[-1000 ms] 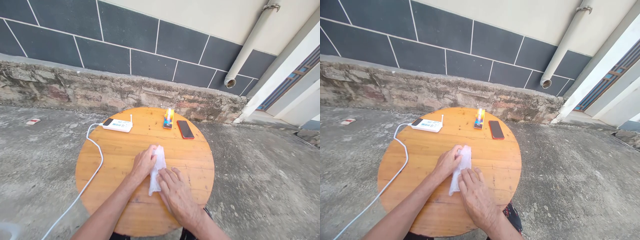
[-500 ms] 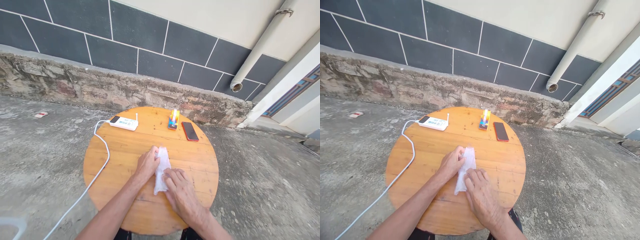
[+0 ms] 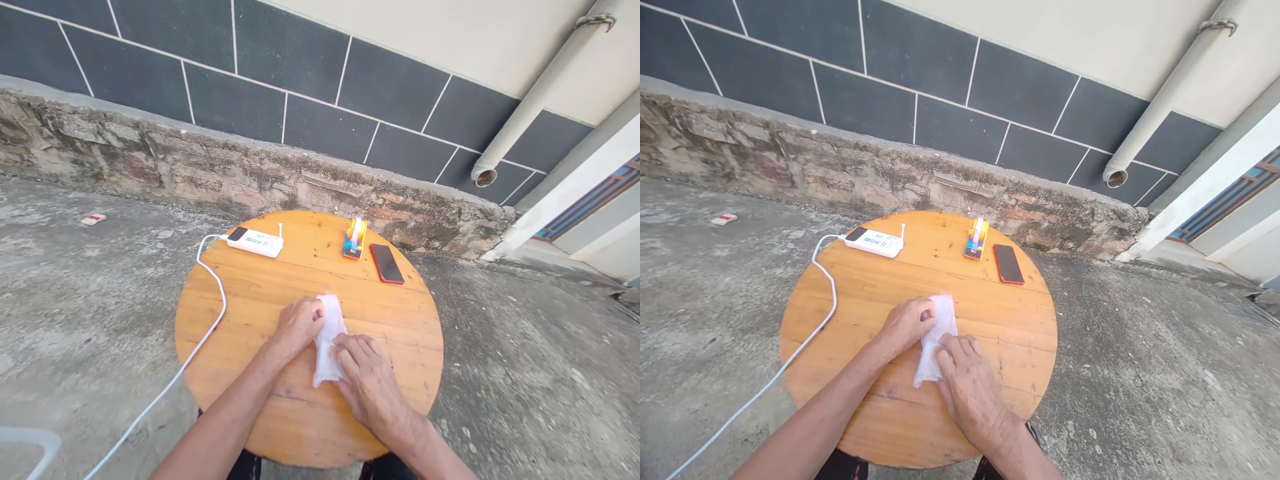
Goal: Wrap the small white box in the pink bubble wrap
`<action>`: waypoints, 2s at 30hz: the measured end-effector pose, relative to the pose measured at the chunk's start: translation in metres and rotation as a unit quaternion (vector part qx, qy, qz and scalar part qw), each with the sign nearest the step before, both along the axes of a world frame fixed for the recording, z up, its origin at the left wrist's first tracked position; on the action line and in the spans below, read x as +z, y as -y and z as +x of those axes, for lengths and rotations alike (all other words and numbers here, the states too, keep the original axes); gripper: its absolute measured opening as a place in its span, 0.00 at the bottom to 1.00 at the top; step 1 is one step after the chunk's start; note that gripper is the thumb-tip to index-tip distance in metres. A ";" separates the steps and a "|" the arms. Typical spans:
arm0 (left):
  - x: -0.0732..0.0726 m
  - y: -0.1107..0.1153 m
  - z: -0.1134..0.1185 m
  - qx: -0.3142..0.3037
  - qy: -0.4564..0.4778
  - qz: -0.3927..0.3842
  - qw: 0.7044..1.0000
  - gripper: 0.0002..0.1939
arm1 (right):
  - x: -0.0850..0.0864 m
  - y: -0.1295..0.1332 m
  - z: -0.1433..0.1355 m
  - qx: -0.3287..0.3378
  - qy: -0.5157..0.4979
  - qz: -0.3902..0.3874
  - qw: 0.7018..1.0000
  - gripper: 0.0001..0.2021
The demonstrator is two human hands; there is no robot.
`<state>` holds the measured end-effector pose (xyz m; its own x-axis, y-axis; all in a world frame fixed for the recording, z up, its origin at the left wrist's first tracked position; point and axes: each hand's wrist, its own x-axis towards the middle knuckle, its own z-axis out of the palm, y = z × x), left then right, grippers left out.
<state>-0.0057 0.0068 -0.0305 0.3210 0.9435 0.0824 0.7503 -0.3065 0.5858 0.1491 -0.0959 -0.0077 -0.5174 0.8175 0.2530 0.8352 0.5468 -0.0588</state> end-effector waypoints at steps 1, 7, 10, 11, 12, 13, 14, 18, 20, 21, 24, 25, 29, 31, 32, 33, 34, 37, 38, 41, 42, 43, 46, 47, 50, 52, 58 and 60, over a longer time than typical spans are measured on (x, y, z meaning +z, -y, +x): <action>0.001 0.000 -0.001 -0.006 0.004 0.000 1.000 0.07 | 0.000 -0.001 0.000 0.001 -0.004 -0.005 1.000 0.18; 0.010 0.002 -0.009 -0.049 0.045 0.015 0.998 0.09 | 0.001 -0.006 0.003 0.003 -0.026 -0.027 0.999 0.18; 0.013 0.003 -0.011 -0.117 0.114 0.041 0.986 0.12 | 0.002 -0.008 0.004 0.003 -0.033 -0.048 0.998 0.19; 0.013 0.003 -0.011 -0.142 0.132 0.049 0.980 0.12 | 0.002 -0.009 0.004 0.004 -0.036 -0.054 0.998 0.19; 0.012 0.003 -0.011 -0.160 0.138 0.054 0.976 0.13 | 0.002 -0.009 0.004 0.004 -0.040 -0.061 0.997 0.20; 0.011 0.003 -0.012 -0.169 0.133 0.057 0.975 0.14 | 0.003 -0.010 0.004 0.004 -0.045 -0.066 0.997 0.20; 0.010 0.002 -0.012 -0.171 0.120 0.057 0.976 0.14 | 0.002 -0.010 0.005 0.003 -0.050 -0.071 0.996 0.21; 0.009 0.000 -0.015 -0.159 0.079 0.054 0.983 0.14 | 0.001 -0.012 0.006 -0.003 -0.071 -0.083 0.994 0.21; 0.010 0.002 -0.015 -0.146 0.100 0.066 0.982 0.14 | 0.001 -0.014 0.007 -0.009 -0.077 -0.090 0.993 0.19; 0.011 0.003 -0.015 -0.138 0.125 0.073 0.980 0.14 | 0.001 -0.014 0.007 -0.012 -0.080 -0.094 0.992 0.19; 0.015 0.007 -0.014 -0.146 0.205 0.070 0.965 0.13 | 0.004 -0.015 0.006 -0.016 -0.080 -0.114 0.990 0.19; 0.015 0.008 -0.013 -0.164 0.211 0.055 0.962 0.14 | 0.005 -0.015 0.006 -0.016 -0.080 -0.119 0.990 0.20; 0.014 0.007 -0.014 -0.192 0.124 -0.002 0.974 0.16 | 0.007 -0.015 0.006 -0.016 -0.085 -0.129 0.988 0.18; 0.013 0.006 -0.016 -0.174 0.094 -0.012 0.980 0.16 | 0.007 -0.015 0.006 -0.015 -0.088 -0.134 0.987 0.18; 0.013 0.005 -0.017 -0.169 0.089 -0.017 0.981 0.17 | 0.007 -0.016 0.007 -0.014 -0.091 -0.138 0.986 0.19; 0.013 0.004 -0.018 -0.167 0.088 -0.024 0.982 0.17 | 0.008 -0.017 0.007 -0.015 -0.093 -0.143 0.985 0.19; 0.012 0.003 -0.019 -0.167 0.088 -0.031 0.982 0.17 | 0.009 -0.018 0.007 -0.015 -0.095 -0.149 0.984 0.20; 0.011 0.002 -0.021 -0.165 0.092 -0.038 0.981 0.17 | 0.014 -0.023 0.007 -0.020 -0.100 -0.174 0.979 0.19; 0.010 0.002 -0.021 -0.165 0.095 -0.038 0.981 0.17 | 0.017 -0.024 0.006 -0.025 -0.101 -0.183 0.978 0.19; 0.007 0.001 -0.021 -0.163 0.104 -0.040 0.980 0.17 | 0.022 -0.028 0.006 -0.041 -0.105 -0.212 0.971 0.20; 0.006 0.001 -0.021 -0.163 0.108 -0.044 0.980 0.17 | 0.023 -0.029 0.006 -0.047 -0.108 -0.222 0.968 0.20; 0.005 0.000 -0.021 -0.162 0.113 -0.049 0.979 0.17 | 0.024 -0.031 0.007 -0.053 -0.112 -0.234 0.964 0.20; 0.002 -0.002 -0.022 -0.163 0.137 -0.072 0.975 0.18 | 0.024 -0.041 0.010 -0.080 -0.124 -0.277 0.950 0.20; 0.002 -0.002 -0.022 -0.161 0.146 -0.082 0.973 0.19 | 0.025 -0.045 0.012 -0.087 -0.132 -0.297 0.942 0.20; 0.004 -0.004 -0.025 -0.154 0.172 -0.109 0.967 0.19 | 0.026 -0.064 0.017 -0.071 -0.184 -0.389 0.900 0.19; 0.006 -0.004 -0.026 -0.153 0.187 -0.125 0.962 0.20 | 0.028 -0.076 0.020 -0.047 -0.229 -0.458 0.858 0.18; 0.007 -0.004 -0.025 -0.156 0.227 -0.159 0.948 0.18 | 0.033 -0.095 0.025 -0.004 -0.211 -0.481 0.851 0.20; 0.005 -0.004 -0.023 -0.152 0.223 -0.146 0.952 0.17 | 0.036 -0.093 0.024 0.006 -0.171 -0.439 0.882 0.19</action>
<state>-0.0291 0.0104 -0.0251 0.5778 0.8159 0.0230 0.3091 -0.2447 0.9190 0.1734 -0.0027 0.0285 -0.5441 0.7710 -0.3308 0.6806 0.1751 -0.7114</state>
